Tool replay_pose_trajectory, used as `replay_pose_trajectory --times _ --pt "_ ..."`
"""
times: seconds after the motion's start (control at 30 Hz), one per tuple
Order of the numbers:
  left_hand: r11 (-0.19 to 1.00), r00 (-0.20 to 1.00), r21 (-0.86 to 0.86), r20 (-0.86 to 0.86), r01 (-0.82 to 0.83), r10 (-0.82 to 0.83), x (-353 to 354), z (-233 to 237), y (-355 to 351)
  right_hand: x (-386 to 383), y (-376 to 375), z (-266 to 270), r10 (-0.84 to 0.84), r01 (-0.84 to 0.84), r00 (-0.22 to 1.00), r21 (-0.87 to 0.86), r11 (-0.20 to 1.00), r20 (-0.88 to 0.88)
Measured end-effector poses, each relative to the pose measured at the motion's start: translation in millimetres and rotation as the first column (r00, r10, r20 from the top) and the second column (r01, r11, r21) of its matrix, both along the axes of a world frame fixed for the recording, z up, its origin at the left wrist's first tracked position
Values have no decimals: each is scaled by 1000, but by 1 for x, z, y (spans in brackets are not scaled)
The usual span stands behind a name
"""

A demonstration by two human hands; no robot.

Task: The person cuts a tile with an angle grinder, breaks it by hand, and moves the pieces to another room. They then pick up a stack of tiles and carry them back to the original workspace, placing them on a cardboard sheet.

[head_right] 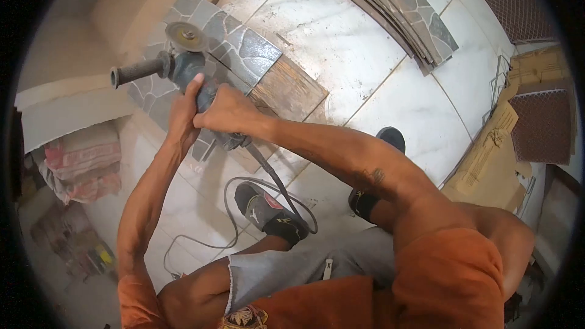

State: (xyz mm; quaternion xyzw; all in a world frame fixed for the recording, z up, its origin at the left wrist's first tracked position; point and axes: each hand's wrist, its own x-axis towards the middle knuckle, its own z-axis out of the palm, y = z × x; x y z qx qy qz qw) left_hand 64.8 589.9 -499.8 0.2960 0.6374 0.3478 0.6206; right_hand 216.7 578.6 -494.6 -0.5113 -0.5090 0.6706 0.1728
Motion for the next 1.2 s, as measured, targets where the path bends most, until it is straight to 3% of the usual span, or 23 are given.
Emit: replay_pose_trajectory --times 0.13,0.27,0.3,0.43,0.53,0.57,0.67,0.7,0.77,0.87,0.93,1.07,1.2 --pt "961 994 275 -112 31 0 30 14 25 -2 15 -9 -149 122 976 164 979 159" --pt "957 999 288 -31 -24 34 48 4 46 19 28 10 -143 68 916 207 976 375" --pt "954 999 298 20 -34 30 55 6 48 25 31 7 -162 78 918 235 969 363" --pt "953 996 303 -79 -10 35 70 -7 70 42 47 -1 -216 60 858 327 943 467" --pt "953 987 259 -46 160 -153 70 -12 82 58 62 -7 -217 34 822 335 942 527" --pt "944 958 199 -173 262 -229 66 -14 86 63 70 -12 -203 13 806 326 945 555" --pt "931 932 177 -235 319 -274 58 -37 69 81 95 -28 -249 9 739 360 933 627" --pt "895 866 105 -322 434 -383 52 -27 56 89 103 -33 -259 14 712 356 934 653" --pt "839 803 249 -507 483 -311 31 -51 27 103 121 -46 -294 29 661 367 930 691" --pt "702 570 77 -649 708 -504 -3 -46 -8 121 146 -59 -339 55 584 381 923 737" --pt "623 481 71 -706 779 -520 -23 -45 -22 134 161 -68 -351 25 548 404 914 760" --pt "528 311 48 -851 848 -423 -47 -62 -44 150 182 -81 -347 -46 505 426 904 790" --pt "500 212 -34 -879 865 -428 -41 -59 -49 149 198 -89 -334 -115 506 445 888 796"
